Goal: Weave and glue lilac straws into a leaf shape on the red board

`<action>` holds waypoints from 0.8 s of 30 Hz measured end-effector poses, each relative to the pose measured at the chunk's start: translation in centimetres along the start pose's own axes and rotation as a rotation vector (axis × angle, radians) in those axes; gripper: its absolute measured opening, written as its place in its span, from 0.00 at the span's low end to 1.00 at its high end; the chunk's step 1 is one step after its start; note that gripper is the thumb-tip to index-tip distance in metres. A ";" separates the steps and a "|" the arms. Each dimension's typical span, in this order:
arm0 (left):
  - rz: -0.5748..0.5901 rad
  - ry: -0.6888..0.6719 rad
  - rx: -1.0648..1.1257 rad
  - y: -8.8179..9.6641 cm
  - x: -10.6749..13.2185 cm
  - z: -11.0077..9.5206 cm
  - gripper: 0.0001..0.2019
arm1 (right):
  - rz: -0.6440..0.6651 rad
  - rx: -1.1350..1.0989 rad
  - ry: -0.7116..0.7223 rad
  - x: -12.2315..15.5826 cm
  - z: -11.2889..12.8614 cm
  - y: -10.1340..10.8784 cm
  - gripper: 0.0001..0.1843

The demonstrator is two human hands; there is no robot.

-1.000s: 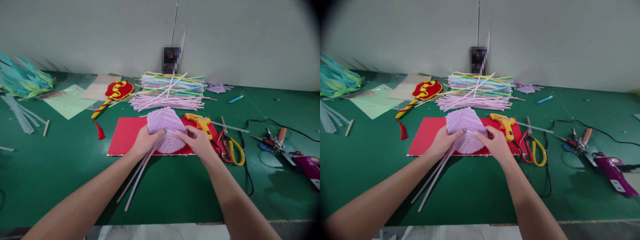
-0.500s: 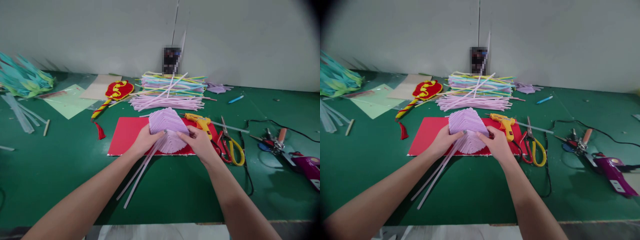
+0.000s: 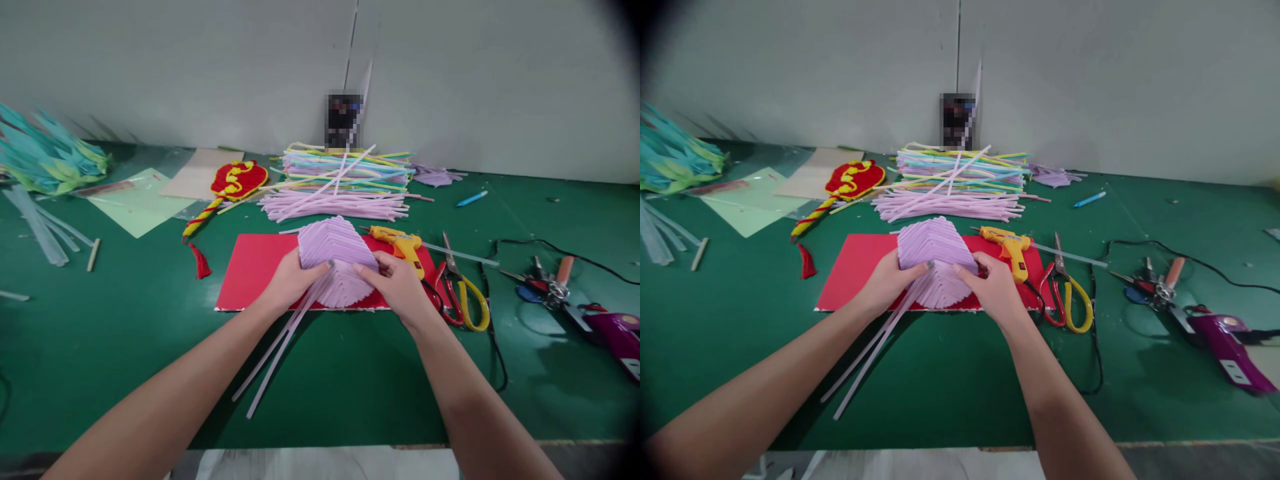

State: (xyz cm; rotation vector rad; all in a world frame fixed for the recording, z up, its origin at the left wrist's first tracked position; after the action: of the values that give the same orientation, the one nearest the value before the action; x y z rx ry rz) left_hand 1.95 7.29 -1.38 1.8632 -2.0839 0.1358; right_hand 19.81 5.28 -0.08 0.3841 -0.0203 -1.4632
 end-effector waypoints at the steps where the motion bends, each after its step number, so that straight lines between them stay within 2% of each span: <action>1: 0.004 -0.003 0.002 0.0 0.0 0.0 0.22 | -0.002 -0.003 0.000 0.0 0.0 0.0 0.13; 7: 0.034 -0.011 -0.043 -0.3 0.1 -0.3 0.25 | 0.001 0.010 0.005 -0.1 -0.1 0.1 0.13; 16: -0.048 -0.008 -0.125 0.0 0.2 -0.4 0.21 | 0.009 0.045 0.016 -0.1 0.1 -0.1 0.12; 24: -0.045 -0.026 -0.123 0.0 0.1 -0.4 0.22 | 0.015 0.028 0.016 0.0 -0.1 -0.1 0.13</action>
State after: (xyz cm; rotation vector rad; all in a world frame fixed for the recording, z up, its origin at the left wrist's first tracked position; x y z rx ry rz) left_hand 2.02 7.31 -0.95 1.8456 -2.0175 -0.0279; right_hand 19.76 5.30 -0.22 0.4176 -0.0312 -1.4463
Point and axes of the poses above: each hand's wrist, its own x-axis away from the middle knuckle, its own y-axis out of the back of the hand, z = x × y, the point moved 7 cm from there along -x, towards the middle knuckle, and after that the axes turned 15 degrees about y, right-handed, at the moved point
